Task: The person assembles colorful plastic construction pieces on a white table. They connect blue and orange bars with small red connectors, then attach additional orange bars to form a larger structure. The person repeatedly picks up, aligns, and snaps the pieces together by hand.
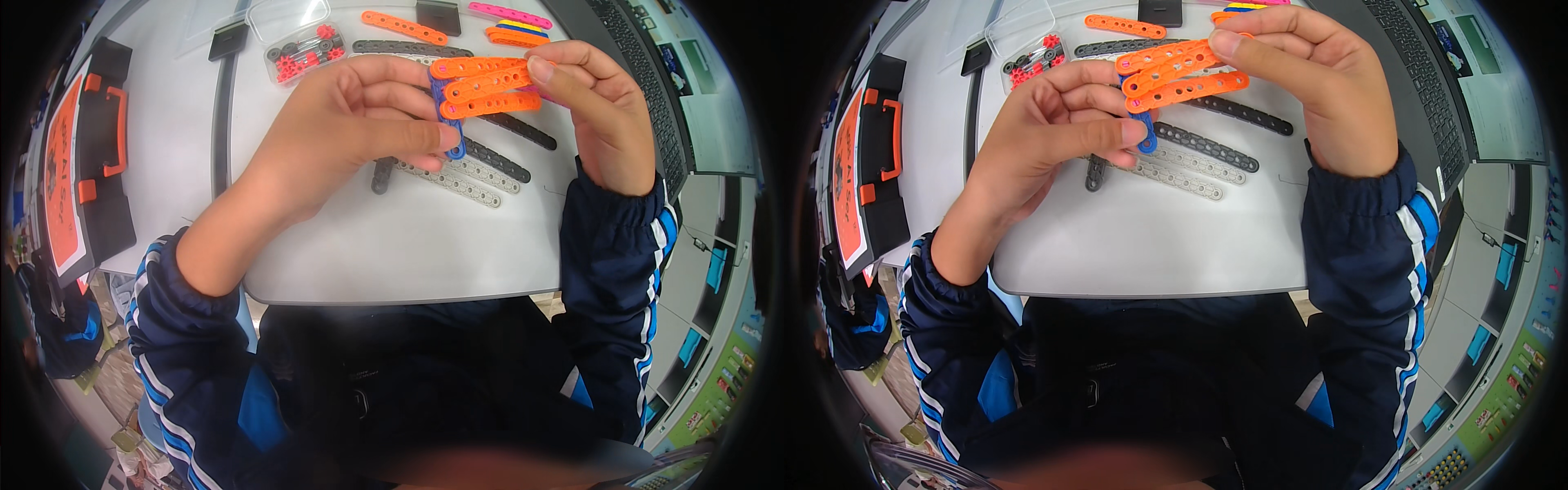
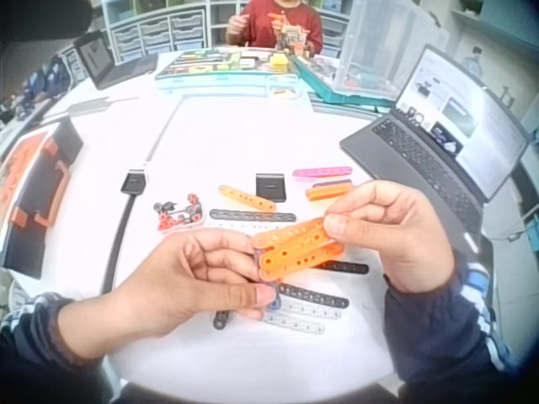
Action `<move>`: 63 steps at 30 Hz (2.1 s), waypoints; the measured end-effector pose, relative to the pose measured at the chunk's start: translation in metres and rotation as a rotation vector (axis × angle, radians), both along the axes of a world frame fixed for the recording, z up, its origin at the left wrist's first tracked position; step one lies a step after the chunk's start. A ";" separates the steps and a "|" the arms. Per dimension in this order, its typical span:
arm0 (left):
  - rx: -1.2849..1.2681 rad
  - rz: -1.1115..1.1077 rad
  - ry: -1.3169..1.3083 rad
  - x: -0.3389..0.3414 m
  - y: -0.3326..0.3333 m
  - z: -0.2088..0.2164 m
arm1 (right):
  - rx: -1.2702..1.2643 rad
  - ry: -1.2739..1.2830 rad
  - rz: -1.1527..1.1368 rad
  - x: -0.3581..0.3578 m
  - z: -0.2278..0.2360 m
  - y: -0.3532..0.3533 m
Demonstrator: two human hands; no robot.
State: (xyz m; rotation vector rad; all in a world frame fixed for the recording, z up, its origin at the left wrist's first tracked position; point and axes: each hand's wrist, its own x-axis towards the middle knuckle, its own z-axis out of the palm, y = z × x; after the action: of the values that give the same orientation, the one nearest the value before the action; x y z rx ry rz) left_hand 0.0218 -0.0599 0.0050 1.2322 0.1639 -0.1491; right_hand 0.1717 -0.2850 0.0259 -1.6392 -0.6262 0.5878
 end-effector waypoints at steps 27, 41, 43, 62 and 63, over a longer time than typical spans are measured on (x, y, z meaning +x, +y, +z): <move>0.029 0.032 -0.050 -0.001 0.000 -0.003 | -0.076 0.015 0.002 0.004 -0.002 0.003; 0.041 0.030 -0.046 -0.001 0.000 -0.002 | -0.084 0.045 0.019 0.005 -0.001 0.003; 0.037 0.033 -0.051 -0.001 0.000 -0.002 | -0.088 0.010 0.012 0.005 -0.003 0.005; 0.097 -0.020 -0.026 -0.002 0.000 0.002 | -0.034 -0.045 0.118 0.002 -0.006 0.009; 0.101 -0.022 -0.029 -0.002 0.000 0.002 | -0.021 -0.034 0.141 0.002 -0.005 0.009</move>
State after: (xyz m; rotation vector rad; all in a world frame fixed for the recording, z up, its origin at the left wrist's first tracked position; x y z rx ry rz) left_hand 0.0193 -0.0602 0.0067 1.3363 0.1342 -0.1434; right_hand 0.1737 -0.2759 0.0206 -1.6366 -0.7674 0.6725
